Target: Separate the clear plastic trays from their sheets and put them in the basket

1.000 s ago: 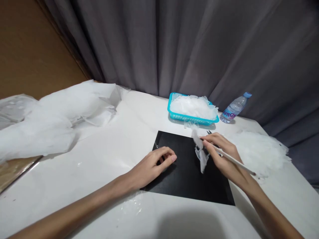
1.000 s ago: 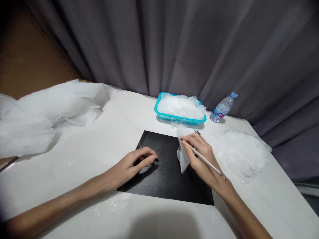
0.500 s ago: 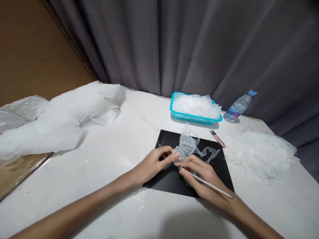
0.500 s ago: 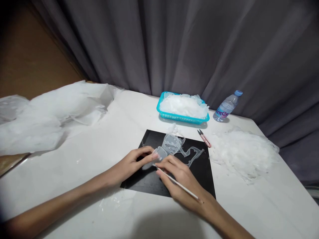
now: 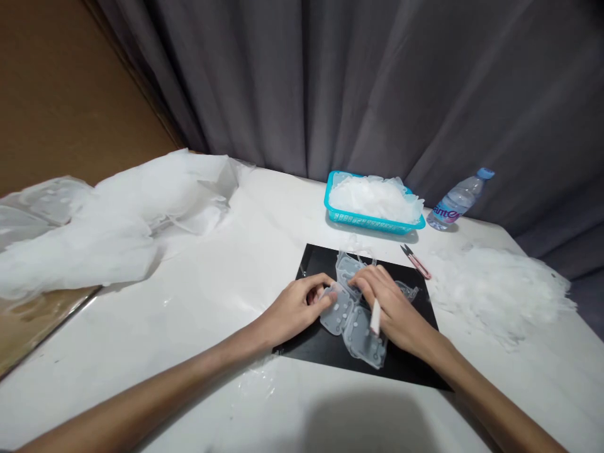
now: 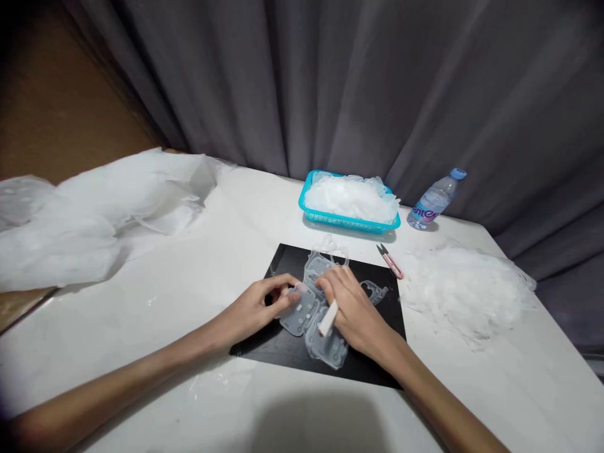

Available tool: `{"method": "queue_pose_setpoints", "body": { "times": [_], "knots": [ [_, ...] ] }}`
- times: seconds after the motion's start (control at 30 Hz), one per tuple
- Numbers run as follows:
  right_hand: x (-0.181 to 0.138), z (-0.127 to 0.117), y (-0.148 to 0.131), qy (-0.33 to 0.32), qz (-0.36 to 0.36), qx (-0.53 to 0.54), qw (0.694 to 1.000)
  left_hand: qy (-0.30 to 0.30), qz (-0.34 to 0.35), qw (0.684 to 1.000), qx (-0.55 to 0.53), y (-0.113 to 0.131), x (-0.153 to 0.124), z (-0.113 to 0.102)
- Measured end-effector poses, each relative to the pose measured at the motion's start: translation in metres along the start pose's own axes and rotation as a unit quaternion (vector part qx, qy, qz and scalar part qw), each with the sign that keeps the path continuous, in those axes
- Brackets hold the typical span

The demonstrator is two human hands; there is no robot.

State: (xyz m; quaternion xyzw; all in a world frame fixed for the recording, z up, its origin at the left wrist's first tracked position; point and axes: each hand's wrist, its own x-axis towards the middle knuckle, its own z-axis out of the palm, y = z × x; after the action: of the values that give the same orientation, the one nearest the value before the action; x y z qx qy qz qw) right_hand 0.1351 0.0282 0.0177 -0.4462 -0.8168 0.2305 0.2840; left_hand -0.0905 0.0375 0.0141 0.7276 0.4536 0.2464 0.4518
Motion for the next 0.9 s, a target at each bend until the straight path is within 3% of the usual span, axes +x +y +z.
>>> {"method": "queue_pose_setpoints", "body": {
  "times": [0.13,0.23,0.3,0.4,0.43,0.47,0.5,0.53,0.6,0.67,0.77,0.9],
  "knots": [
    [0.014,0.008,-0.004,-0.002,0.025,0.055,0.998,0.011,0.021,0.999,0.033,0.001,0.002,0.002],
    [0.022,0.006,-0.005,-0.010,0.070,0.112,0.991,0.053,0.106,0.981,0.155,0.000,-0.003,0.004],
    [0.024,0.007,-0.003,-0.024,0.084,0.111,0.990,0.086,0.238,0.922,0.294,0.002,-0.010,0.008],
    [0.024,0.014,0.005,0.018,0.104,0.039,0.994,0.099,0.461,0.775,0.422,0.009,-0.025,0.017],
    [0.023,0.017,0.008,0.040,0.112,0.015,0.993,0.093,0.498,0.751,0.423,0.011,-0.029,0.019],
    [0.023,0.019,0.010,0.056,0.119,-0.004,0.991,0.086,0.510,0.754,0.405,0.014,-0.032,0.020],
    [0.022,0.021,0.012,0.065,0.123,-0.016,0.990,0.080,0.491,0.785,0.369,0.016,-0.034,0.019],
    [0.022,0.021,0.013,0.069,0.126,-0.022,0.989,0.075,0.441,0.835,0.320,0.017,-0.034,0.016],
    [0.021,0.018,0.013,0.073,0.131,-0.018,0.988,0.081,0.278,0.939,0.185,0.017,-0.028,0.007],
    [0.021,0.011,0.010,0.073,0.139,0.011,0.988,0.083,0.113,0.989,0.037,0.014,-0.020,-0.004],
    [0.019,0.003,0.003,0.037,0.135,0.070,0.988,0.045,-0.007,0.989,-0.142,0.008,-0.009,-0.014],
    [0.017,-0.001,-0.001,-0.046,0.114,0.110,0.986,0.001,-0.028,0.977,-0.209,-0.001,-0.004,-0.014]
  ]
}}
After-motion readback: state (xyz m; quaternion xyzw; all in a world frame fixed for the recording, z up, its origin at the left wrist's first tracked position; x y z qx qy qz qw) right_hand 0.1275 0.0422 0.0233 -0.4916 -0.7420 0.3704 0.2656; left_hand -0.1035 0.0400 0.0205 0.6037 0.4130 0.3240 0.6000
